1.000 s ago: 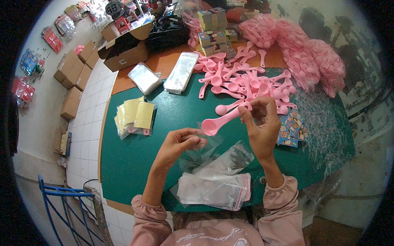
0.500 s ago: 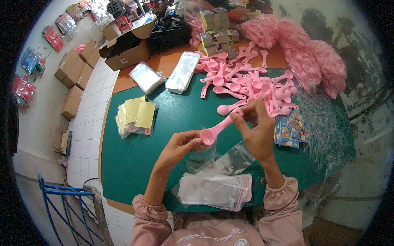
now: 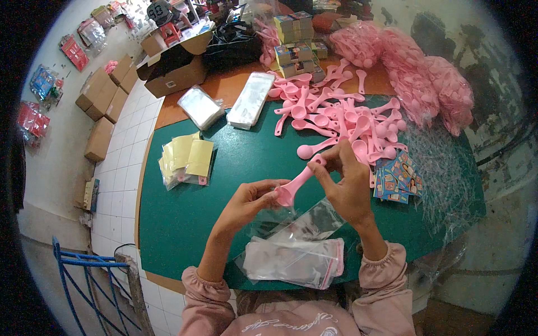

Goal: The person repeatedly picks up a pink plastic spoon, places it into a clear plastic bag, adds a small card, and seals the bag. The person stacks the completed packages on the table. The process is repeated continuously throughout the clip.

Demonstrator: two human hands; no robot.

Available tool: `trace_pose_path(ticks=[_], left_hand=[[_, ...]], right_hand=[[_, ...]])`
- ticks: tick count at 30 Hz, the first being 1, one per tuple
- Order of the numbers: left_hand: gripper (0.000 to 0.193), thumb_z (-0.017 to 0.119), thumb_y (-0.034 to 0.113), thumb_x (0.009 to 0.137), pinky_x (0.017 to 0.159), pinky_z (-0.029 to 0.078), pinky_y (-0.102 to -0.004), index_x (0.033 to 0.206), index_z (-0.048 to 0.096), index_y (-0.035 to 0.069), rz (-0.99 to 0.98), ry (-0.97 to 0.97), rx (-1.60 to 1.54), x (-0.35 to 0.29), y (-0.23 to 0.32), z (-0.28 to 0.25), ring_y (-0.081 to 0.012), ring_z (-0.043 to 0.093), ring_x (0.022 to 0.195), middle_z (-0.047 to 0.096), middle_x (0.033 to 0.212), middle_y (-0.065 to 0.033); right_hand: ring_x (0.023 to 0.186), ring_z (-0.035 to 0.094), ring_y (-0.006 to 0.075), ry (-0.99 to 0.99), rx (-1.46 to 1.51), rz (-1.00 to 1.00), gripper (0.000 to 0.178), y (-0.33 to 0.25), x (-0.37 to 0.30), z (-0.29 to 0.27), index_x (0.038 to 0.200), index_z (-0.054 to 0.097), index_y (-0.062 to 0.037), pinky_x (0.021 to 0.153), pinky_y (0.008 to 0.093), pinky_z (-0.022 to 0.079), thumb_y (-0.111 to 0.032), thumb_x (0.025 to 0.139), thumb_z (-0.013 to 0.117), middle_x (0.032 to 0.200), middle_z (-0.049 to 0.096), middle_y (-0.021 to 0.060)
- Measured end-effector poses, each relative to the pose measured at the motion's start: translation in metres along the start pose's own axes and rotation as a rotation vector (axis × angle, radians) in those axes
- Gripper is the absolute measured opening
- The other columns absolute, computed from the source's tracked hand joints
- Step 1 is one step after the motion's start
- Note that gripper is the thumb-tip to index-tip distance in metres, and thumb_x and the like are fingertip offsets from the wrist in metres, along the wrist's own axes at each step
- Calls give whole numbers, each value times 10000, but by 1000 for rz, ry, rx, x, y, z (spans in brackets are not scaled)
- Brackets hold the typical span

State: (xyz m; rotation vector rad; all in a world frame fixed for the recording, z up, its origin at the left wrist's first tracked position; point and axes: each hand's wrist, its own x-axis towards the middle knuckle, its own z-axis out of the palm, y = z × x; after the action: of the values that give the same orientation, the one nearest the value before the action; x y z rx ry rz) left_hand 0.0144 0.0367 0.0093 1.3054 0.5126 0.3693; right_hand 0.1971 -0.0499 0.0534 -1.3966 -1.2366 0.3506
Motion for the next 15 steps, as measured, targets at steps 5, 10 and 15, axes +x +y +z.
trace_pose_path(ticks=[5, 10, 15], left_hand=[[288, 510, 146, 886, 711, 477, -219, 1133, 550, 5, 88, 39, 142, 3, -7, 3, -77, 566, 792, 616, 911, -37], [305, 502, 138, 888, 698, 496, -229, 1156, 524, -6, 42, 29, 81, 0, 1, 4, -117, 599, 856, 618, 951, -60], [339, 495, 135, 891, 689, 512, -245, 1193, 480, -16, -27, 41, 71, 0, 7, 6, -160, 615, 902, 617, 984, -76]], right_hand=[[649, 584, 107, -100, -12, 24, 188, -4, 4, -4, 825, 472, 8, 594, 236, 471, -36, 764, 644, 728, 592, 76], [641, 584, 108, -15, -140, -21, 176, -1, 1, -6, 830, 494, -1, 590, 241, 472, -46, 762, 650, 737, 592, 79], [637, 560, 82, 256, -29, -121, 168, 1, -7, 7, 833, 508, -11, 582, 224, 462, -62, 771, 655, 727, 584, 56]])
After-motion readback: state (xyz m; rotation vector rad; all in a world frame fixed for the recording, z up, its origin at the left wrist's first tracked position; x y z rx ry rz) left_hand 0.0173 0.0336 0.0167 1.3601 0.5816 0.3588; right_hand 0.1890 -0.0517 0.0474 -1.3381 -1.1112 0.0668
